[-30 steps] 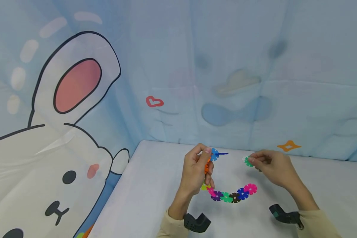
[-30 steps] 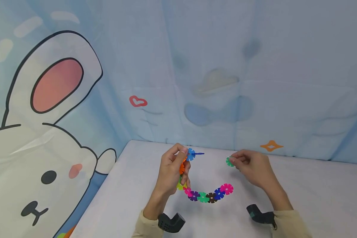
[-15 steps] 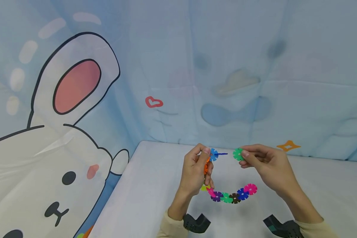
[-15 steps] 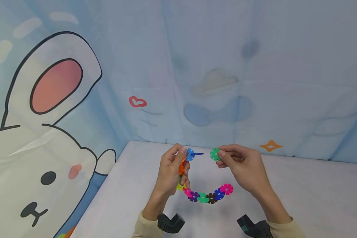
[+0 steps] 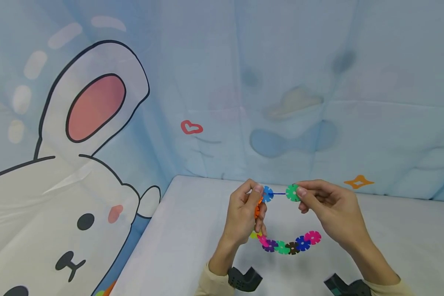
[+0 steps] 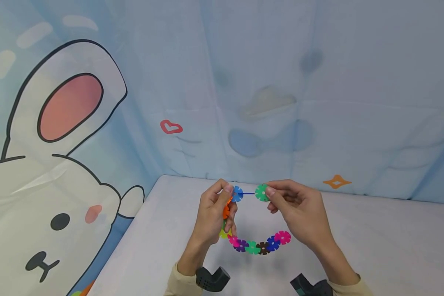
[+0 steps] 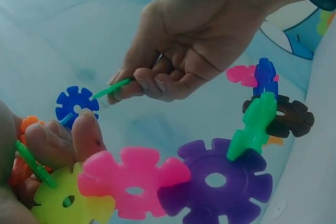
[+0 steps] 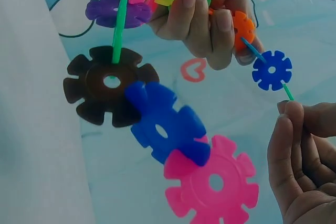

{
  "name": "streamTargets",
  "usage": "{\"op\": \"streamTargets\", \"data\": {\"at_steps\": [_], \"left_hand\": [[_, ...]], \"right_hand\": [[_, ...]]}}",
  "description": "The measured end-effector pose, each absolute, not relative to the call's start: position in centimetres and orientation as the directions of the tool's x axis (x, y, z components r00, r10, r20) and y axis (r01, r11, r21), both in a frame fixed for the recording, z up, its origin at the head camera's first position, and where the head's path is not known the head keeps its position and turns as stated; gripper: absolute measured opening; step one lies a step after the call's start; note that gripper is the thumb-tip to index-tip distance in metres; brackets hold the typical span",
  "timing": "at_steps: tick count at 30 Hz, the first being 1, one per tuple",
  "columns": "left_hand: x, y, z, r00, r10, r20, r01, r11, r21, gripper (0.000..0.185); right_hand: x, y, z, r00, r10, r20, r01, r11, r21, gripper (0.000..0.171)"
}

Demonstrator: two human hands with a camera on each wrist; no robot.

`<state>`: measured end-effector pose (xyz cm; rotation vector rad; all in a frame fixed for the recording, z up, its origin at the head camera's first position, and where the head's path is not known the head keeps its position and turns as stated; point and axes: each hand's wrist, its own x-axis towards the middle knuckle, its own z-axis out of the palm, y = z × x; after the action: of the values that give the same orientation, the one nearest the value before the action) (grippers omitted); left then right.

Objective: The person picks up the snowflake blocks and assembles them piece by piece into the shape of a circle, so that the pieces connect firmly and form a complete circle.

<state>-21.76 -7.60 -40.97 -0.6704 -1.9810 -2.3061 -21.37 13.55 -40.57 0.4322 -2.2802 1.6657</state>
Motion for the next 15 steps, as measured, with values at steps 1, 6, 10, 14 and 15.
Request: {"op": "streamTargets", "data": {"at_steps": [1, 6, 10, 14, 15], "left_hand": [[-21.7, -7.5, -40.9, -0.905, 0.254, 0.341, 0.299, -0.191, 0.935, 0.032], [-21.3, -7.2, -40.7, -0.896, 0.245, 0.370, 0.333, -0.182, 0.925, 0.033], [-20.9, -7.0, -40.4, -0.888, 0.230, 0.397, 0.377, -0.130, 0.917, 0.033], [-20.4, -6.8, -40.3, -0.866, 0.212, 0.453, 0.450, -0.063, 0.891, 0.030], [-20.3, -6.8, -40.3, -0.858, 0.208, 0.469, 0.469, -0.052, 0.882, 0.029]], "right_hand": [[-21.3, 13.5, -40.5, -0.913, -0.072, 0.401, -0.404, 0.287, -0.869, 0.019], [-20.7, 13.0, -40.2, -0.899, -0.052, 0.436, -0.431, 0.294, -0.853, 0.015], [-20.3, 12.6, -40.1, -0.861, -0.007, 0.508, -0.490, 0.279, -0.826, 0.015], [-20.2, 12.3, -40.1, -0.826, 0.001, 0.564, -0.550, 0.220, -0.806, 0.017], [-20.2, 12.3, -40.1, -0.823, -0.004, 0.568, -0.556, 0.210, -0.804, 0.017]]}}
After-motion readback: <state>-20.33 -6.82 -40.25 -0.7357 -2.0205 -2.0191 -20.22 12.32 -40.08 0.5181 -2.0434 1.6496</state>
